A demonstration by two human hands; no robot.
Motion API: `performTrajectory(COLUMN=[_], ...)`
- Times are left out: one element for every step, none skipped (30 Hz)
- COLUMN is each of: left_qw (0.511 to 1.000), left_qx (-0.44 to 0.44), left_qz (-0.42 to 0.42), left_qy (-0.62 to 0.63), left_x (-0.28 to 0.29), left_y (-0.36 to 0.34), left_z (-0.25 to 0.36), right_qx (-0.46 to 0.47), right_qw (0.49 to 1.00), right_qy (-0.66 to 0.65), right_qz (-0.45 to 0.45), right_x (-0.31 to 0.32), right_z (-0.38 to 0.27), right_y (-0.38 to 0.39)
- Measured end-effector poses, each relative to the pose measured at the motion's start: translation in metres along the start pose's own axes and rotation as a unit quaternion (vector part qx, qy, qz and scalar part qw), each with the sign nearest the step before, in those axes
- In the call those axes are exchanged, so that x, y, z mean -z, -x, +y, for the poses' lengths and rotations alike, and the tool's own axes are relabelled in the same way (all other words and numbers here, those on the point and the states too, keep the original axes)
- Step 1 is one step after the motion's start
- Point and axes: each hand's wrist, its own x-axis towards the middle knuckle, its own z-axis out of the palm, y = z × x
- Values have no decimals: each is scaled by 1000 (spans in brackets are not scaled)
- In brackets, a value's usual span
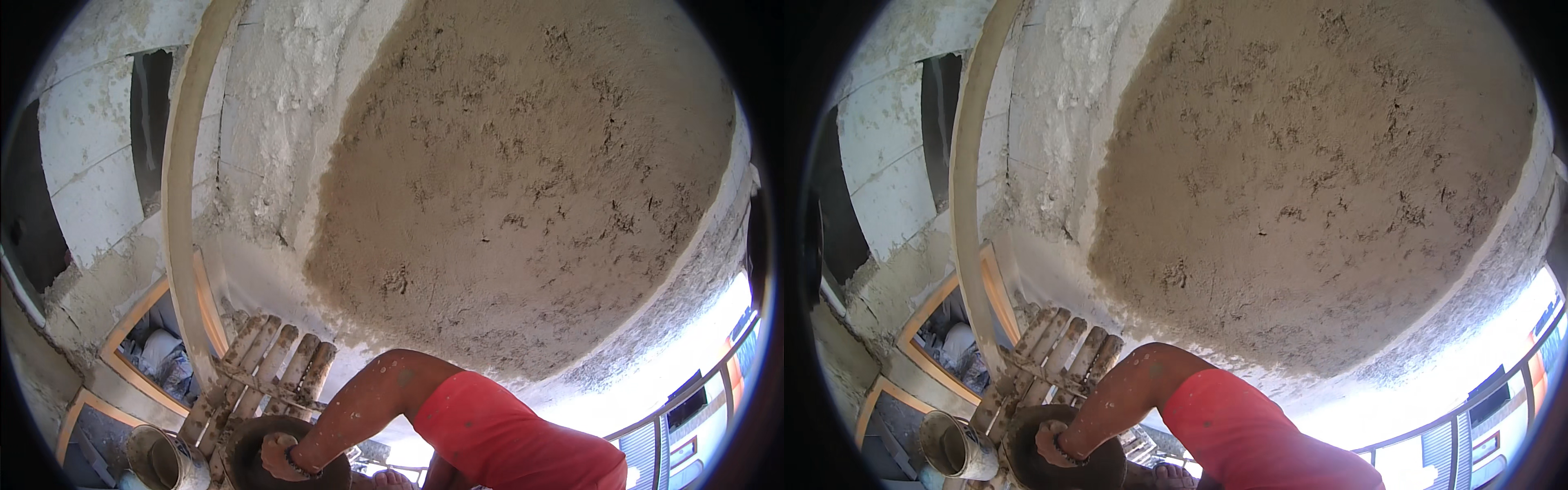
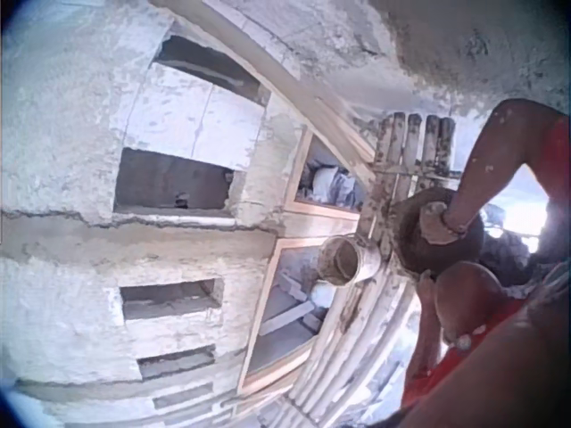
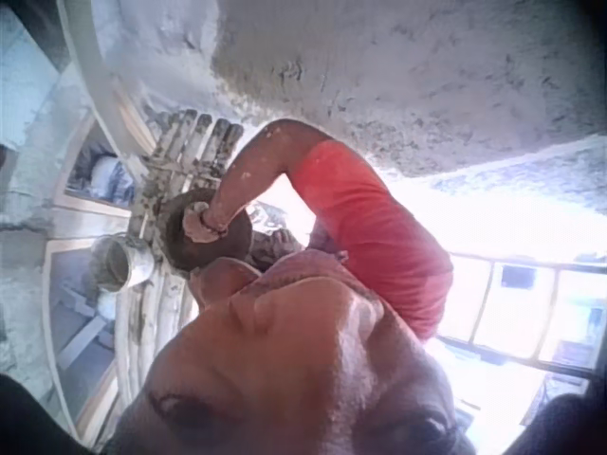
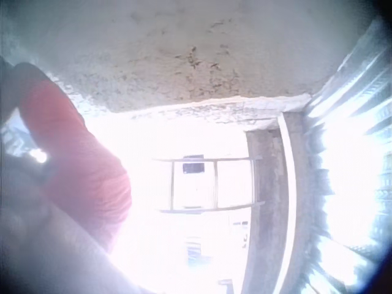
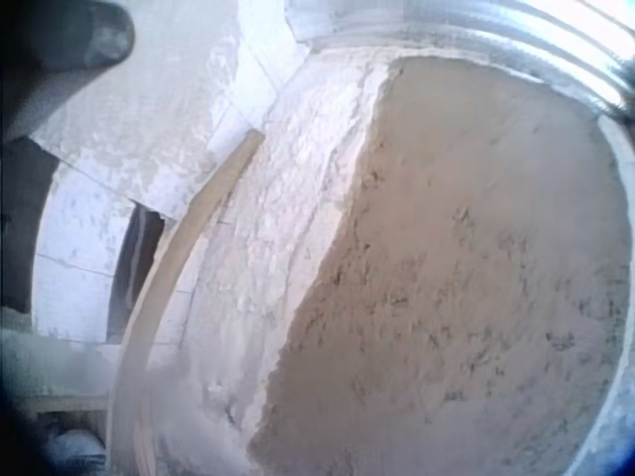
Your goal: The person applies wet plaster or mortar to a wall using a trowel, taking material from a bucket, and then uses a long wooden board to level and smooth the surface.
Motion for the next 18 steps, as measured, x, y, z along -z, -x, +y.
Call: performTrajectory(left_qw=[997, 987, 969, 943, 947, 949, 950, 952, 953, 955, 955, 956, 956, 956, 958, 959, 959, 959], left_qx=[-36, -92, -145, -201, -168, -138, -108, -112, -112, -116, -123, -131, -138, -145, -146, -149, -156, -160], left_qz=[-3, 6, 16, 24, -1, -27, -53, -29, -32, -32, -36, -43, -52, -63, -66, -71, -79, -86], left_qy=[-65, -131, -197, -264, -273, -281, -290, -284, -280, -271, -266, -259, -253, -247, -239, -229, -222, -216], left_x=[1, -5, -7, -11, -11, -9, -8, -7, -7, -10, -13, -18, -23, -29, -30, -34, -38, -40], left_y=[-1, 5, 15, 22, 30, 38, 40, 30, 28, 25, 22, 19, 16, 13, 11, 10, 7, 6], left_z=[-1, 5, 18, 35, 51, 70, 81, 63, 64, 68, 76, 86, 96, 105, 114, 122, 134, 144], right_qx=[8, 53, 101, 178, 257, 268, 277, 279, 276, 262, 245, 223, 199, 174, 154, 170, 180, 187], right_qw=[997, 993, 986, 977, 960, 951, 937, 924, 906, 886, 861, 830, 793, 751, 705, 753, 793, 827], right_qy=[3, 7, 10, 14, 22, -27, -77, -137, -200, -276, -352, -427, -500, -569, -631, -599, -566, -528], right_qz=[-70, -101, -130, -121, -108, -152, -196, -221, -251, -263, -272, -281, -285, -287, -285, -211, -134, -56], right_x=[10, -2, -12, -58, -83, -82, -82, -81, -85, -91, -100, -110, -122, -132, -125, -117, -66, -38], right_z=[-1, -5, -10, -11, -11, -8, -5, -3, 0, 1, 0, 0, 0, 1, 9, 19, 47, 64], right_y=[-5, -19, -35, -65, -86, -88, -89, -90, -89, -86, -84, -78, -72, -62, -50, -40, -8, 10])
